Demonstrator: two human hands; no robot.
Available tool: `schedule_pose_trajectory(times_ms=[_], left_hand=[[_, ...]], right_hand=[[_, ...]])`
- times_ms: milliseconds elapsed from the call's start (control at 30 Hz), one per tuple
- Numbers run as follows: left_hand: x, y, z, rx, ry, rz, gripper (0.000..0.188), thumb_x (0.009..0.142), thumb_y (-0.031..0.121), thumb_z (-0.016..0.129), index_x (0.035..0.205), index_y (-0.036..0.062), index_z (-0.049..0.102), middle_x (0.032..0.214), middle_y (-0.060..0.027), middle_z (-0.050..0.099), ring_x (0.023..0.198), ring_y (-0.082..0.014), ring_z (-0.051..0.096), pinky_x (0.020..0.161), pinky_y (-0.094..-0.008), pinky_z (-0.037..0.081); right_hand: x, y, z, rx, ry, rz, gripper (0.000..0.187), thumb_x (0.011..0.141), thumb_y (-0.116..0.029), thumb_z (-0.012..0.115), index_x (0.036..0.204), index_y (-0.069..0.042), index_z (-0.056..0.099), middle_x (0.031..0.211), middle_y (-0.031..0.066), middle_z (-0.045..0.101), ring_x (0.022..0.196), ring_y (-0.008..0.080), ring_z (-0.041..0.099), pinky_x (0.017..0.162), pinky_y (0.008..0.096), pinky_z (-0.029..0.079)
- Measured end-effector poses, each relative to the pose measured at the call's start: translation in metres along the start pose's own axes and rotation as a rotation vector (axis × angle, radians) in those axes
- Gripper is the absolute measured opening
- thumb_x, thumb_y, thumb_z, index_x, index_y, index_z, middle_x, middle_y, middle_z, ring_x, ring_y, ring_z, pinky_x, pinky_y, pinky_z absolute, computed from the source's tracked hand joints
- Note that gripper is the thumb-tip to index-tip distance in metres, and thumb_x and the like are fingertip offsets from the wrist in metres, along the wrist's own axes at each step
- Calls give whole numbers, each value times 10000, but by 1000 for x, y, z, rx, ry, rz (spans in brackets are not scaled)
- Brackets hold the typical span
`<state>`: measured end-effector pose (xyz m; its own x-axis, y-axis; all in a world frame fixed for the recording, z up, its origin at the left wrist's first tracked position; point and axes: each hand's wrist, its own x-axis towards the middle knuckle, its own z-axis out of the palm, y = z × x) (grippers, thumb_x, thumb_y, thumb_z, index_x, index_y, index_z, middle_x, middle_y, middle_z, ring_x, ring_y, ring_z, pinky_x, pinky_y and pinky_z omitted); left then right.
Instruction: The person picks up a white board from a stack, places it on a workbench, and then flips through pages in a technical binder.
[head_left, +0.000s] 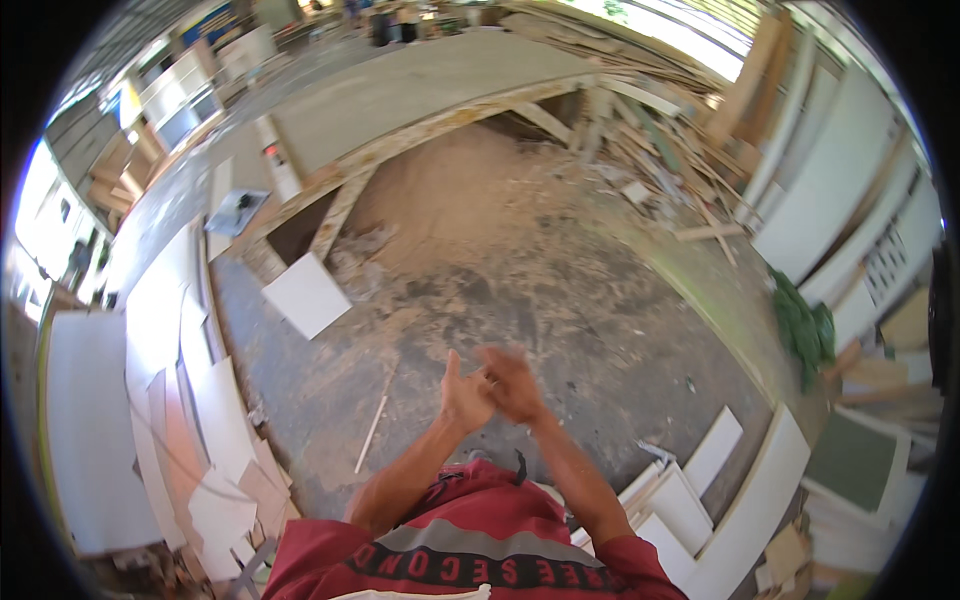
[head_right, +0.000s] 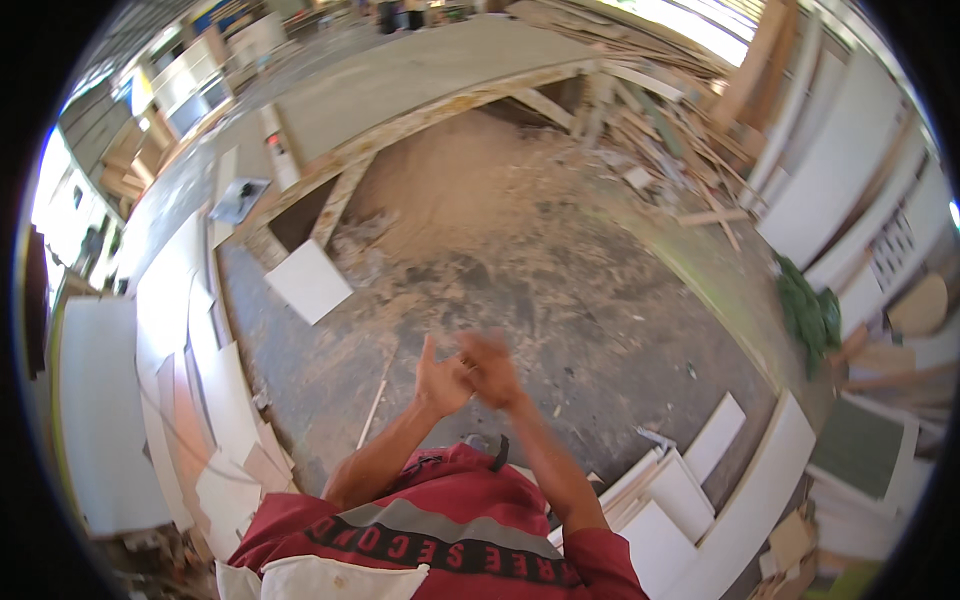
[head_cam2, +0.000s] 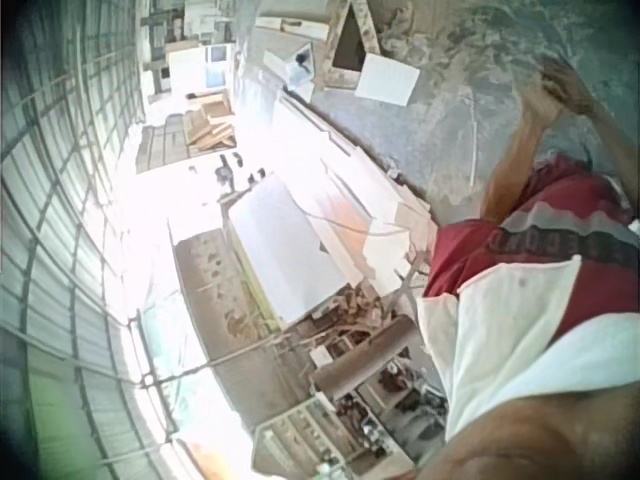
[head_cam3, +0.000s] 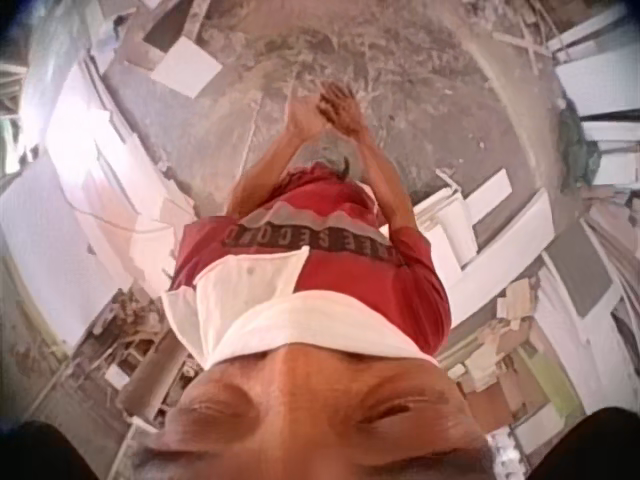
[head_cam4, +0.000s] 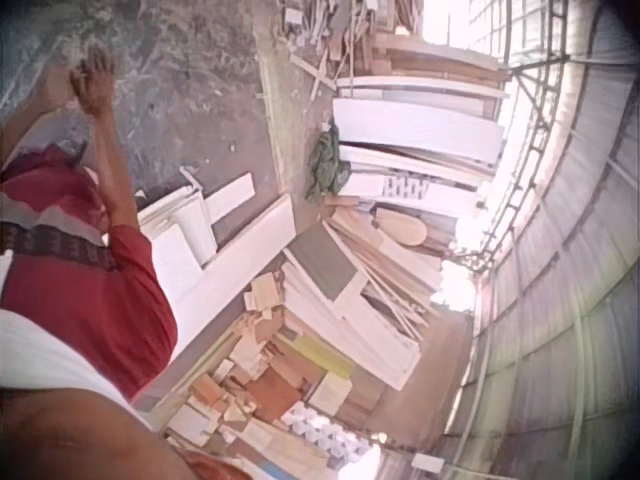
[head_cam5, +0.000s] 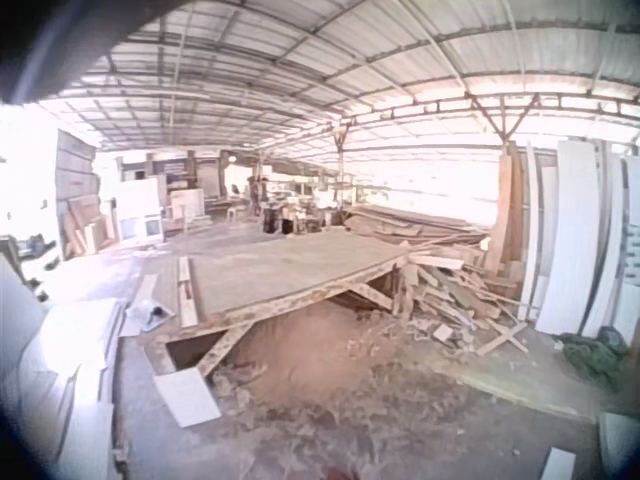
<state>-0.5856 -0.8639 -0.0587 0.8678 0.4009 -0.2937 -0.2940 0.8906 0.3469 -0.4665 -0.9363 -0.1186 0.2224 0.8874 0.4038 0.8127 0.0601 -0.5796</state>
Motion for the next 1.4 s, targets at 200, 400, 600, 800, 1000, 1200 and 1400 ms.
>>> schedule_pose_trajectory(times_ms=[200,400,600,800,1000,1200,1400], left_hand=[[-32,123,19,771,29,527,678,938,580,348,1337,47,474,1381,-151,476,1274,-330,441,1036,-476,336],[-11,129,61,1395,-525,594,625,903,521,488,1309,47,507,1288,-183,546,1203,-336,496,1037,-436,348],[-44,242,-320,1999,774,780,221,831,214,581,956,79,705,977,-143,679,900,-322,639,783,-453,490],[-310,263,-432,258,1839,669,285,826,249,612,862,-34,606,704,-175,609,635,-278,643,540,-435,488],[-332,142,-357,684,2181,159,301,780,231,603,690,-55,624,649,-203,643,623,-320,639,602,-458,474],[-279,47,-358,183,1440,-184,370,869,297,600,988,-54,612,744,-226,658,600,-311,675,505,-398,546],[-280,157,-438,413,1270,-79,332,815,267,642,1005,-5,640,725,-183,661,570,-265,654,516,-381,531]], right_hand=[[28,76,104,-502,-1234,449,342,876,-147,510,1192,-91,629,1213,184,608,1128,305,581,955,494,426],[151,-18,243,-165,-1141,-343,262,837,-159,551,1046,-56,671,1024,184,670,909,395,634,781,486,509],[269,46,275,72,-1070,-185,412,848,-307,576,1198,-91,596,1225,164,594,1110,370,555,908,436,463],[297,253,178,-108,-381,1070,311,892,-81,525,1170,48,575,1078,239,635,900,324,655,746,411,528],[339,224,179,-103,-260,1258,263,940,-98,507,1109,88,584,950,209,655,750,314,645,622,371,519],[453,76,350,-106,-83,515,275,942,-123,508,1169,-3,605,1035,156,644,933,290,626,765,399,508],[609,-146,480,367,-12,-60,268,930,-97,525,1170,3,590,1016,122,617,918,238,595,776,344,487]])
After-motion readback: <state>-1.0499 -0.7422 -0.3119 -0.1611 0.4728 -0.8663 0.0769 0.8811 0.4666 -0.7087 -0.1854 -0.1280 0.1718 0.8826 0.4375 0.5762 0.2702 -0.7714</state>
